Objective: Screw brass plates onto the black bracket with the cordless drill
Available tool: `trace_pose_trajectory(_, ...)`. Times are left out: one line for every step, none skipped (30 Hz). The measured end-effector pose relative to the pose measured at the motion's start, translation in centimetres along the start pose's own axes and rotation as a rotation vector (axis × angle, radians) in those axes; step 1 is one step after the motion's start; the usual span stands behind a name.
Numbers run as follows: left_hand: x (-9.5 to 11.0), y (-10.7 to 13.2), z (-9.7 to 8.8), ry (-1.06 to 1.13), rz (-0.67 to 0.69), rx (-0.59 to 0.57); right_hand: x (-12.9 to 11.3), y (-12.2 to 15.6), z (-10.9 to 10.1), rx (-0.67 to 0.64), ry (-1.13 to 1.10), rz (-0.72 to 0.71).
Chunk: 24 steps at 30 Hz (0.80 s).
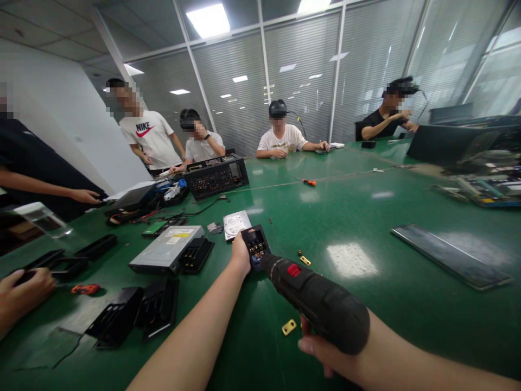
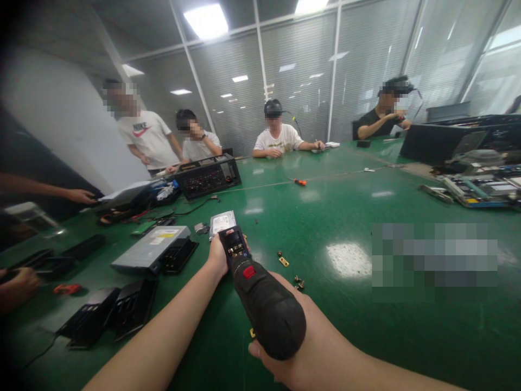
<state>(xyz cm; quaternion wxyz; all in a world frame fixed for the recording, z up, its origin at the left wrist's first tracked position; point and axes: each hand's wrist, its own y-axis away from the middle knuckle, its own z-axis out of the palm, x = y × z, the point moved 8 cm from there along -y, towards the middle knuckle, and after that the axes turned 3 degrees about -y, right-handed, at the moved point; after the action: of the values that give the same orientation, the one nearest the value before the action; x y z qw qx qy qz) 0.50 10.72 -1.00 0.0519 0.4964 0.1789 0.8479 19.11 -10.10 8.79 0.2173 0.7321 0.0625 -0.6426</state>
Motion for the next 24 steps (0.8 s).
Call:
trace_pose_trajectory(-0.1,0.0,0.0,-0.006,-0.006,-0.001,0.3,0.0,0.0,-0.007,-0.003,0.013)
trace_pose_trajectory(-0.1,0.0,0.0,-0.008,-0.014,-0.003,0.8,0.0,0.1,-0.026,-0.014,0.028)
trace_pose_trajectory(-0.2,0.0,0.0,-0.008,-0.022,-0.006,1.6,-0.1,0.1,-0.048,-0.033,0.04)
trace_pose_trajectory(-0.3,-0.1,0.0,-0.005,-0.03,-0.011,2.7,-0.3,0.0,-0.066,-0.044,0.064)
trace_pose_trajectory(-0.4,-0.1,0.0,-0.001,-0.035,-0.016,3.9,-0.5,0.0,-0.095,-0.066,0.085)
trace_pose_trajectory(-0.4,-0.2,0.0,0.004,-0.035,-0.019,4.8,-0.8,-0.2,-0.1,-0.114,0.064)
trace_pose_trajectory(-0.4,-0.2,-0.1,0.007,-0.028,-0.02,5.7,-1.2,-0.3,-0.131,-0.147,0.041)
trace_pose_trajectory(-0.4,-0.3,-0.1,0.005,-0.018,-0.02,6.5,-1.4,-0.1,-0.198,-0.188,0.022)
trace_pose_trajectory(-0.3,-0.3,-0.1,-0.001,-0.005,-0.019,7.3,-1.6,-0.1,-0.231,-0.263,0.025)
trace_pose_trajectory(-0.3,-0.4,-0.2,-0.009,0.004,-0.016,7.8,-1.8,-0.1,-0.276,-0.304,0.027)
trace_pose_trajectory(-0.3,-0.4,-0.2,-0.017,0.008,-0.011,8.2,-1.9,0.0,-0.321,-0.319,0.036)
trace_pose_trajectory(-0.4,-0.4,-0.2,-0.025,0.007,-0.008,8.4,-1.9,0.0,-0.353,-0.312,0.047)
trace_pose_trajectory(-0.4,-0.4,-0.2,-0.031,0.003,-0.006,8.4,-1.8,0.0,-0.375,-0.281,0.057)
trace_pose_trajectory(-0.4,-0.4,-0.2,-0.035,0.001,-0.007,8.3,-1.8,-0.1,-0.382,-0.239,0.064)
trace_pose_trajectory(-0.4,-0.4,-0.2,-0.037,0.002,-0.008,8.0,-1.7,-0.2,-0.376,-0.202,0.064)
trace_pose_trajectory(-0.4,-0.3,-0.2,-0.038,0.003,-0.008,7.5,-1.6,-0.4,-0.361,-0.17,0.057)
trace_pose_trajectory(-0.4,-0.3,-0.2,-0.038,0.003,-0.007,7.1,-1.6,-0.5,-0.336,-0.144,0.04)
trace_pose_trajectory(-0.5,-0.3,-0.2,-0.037,-0.003,-0.006,6.6,-1.5,-0.6,-0.311,-0.12,0.022)
trace_pose_trajectory(-0.5,-0.3,-0.2,-0.034,-0.011,-0.005,6.1,-1.5,-0.7,-0.285,-0.095,0.003)
trace_pose_trajectory(-0.6,-0.3,-0.1,-0.027,-0.021,-0.006,5.9,-1.5,-0.7,-0.257,-0.064,-0.009)
trace_pose_trajectory(-0.6,-0.3,-0.1,-0.017,-0.028,-0.008,5.7,-1.4,-0.7,-0.233,-0.032,-0.013)
trace_pose_trajectory(-0.7,-0.2,0.0,-0.007,-0.031,-0.01,5.7,-1.4,-0.7,-0.216,-0.007,-0.014)
trace_pose_trajectory(-0.6,-0.2,0.0,0.001,-0.029,-0.009,5.8,-1.4,-0.7,-0.206,0.006,-0.013)
trace_pose_trajectory(-0.6,-0.2,0.0,0.005,-0.023,-0.007,5.9,-1.4,-0.7,-0.203,0.004,-0.013)
